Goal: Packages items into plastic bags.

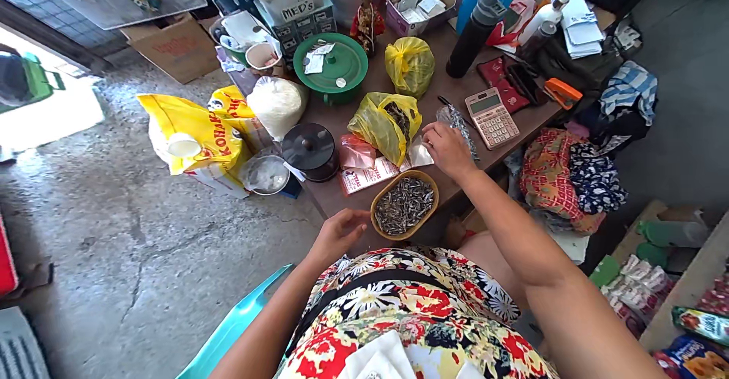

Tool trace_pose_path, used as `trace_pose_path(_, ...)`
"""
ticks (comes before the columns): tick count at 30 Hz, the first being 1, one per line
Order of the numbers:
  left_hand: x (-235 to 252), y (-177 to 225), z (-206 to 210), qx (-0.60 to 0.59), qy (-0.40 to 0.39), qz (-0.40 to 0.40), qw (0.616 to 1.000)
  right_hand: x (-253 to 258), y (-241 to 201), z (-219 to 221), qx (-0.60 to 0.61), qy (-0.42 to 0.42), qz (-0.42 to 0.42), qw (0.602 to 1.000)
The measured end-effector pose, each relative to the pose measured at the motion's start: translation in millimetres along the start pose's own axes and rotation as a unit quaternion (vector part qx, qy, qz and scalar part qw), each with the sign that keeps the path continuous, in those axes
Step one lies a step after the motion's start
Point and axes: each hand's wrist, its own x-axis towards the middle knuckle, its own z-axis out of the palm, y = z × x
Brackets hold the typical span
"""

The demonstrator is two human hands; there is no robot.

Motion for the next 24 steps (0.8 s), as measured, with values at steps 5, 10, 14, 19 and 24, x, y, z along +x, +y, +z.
trace_pose_path(5, 25, 21, -6, 0.017, 0.042, 0.09, 0.995, 11, -29, -53, -0.004, 0.054, -0.063, 0.997)
trace_pose_path(10, 69, 68, -10, 0.029, 0.087, 0.221, 0.971, 7, -78, -93, 0.013, 0.068, -0.157, 0.985)
trace_pose_path(14, 97, 100, -11, -0.01, 0.026, 0.32, 0.947, -11, -118, -122, 0.043, 0.083, -0.195, 0.976)
trace_pose_path(19, 92, 101, -5, -0.016, -0.018, 0.318, 0.948, -40, -121, -147, 0.095, 0.149, -0.157, 0.972)
trace_pose_path(24, 69, 98, 11, -0.214, -0.103, 0.225, 0.945, -64, -113, -144, 0.114, 0.194, -0.11, 0.968)
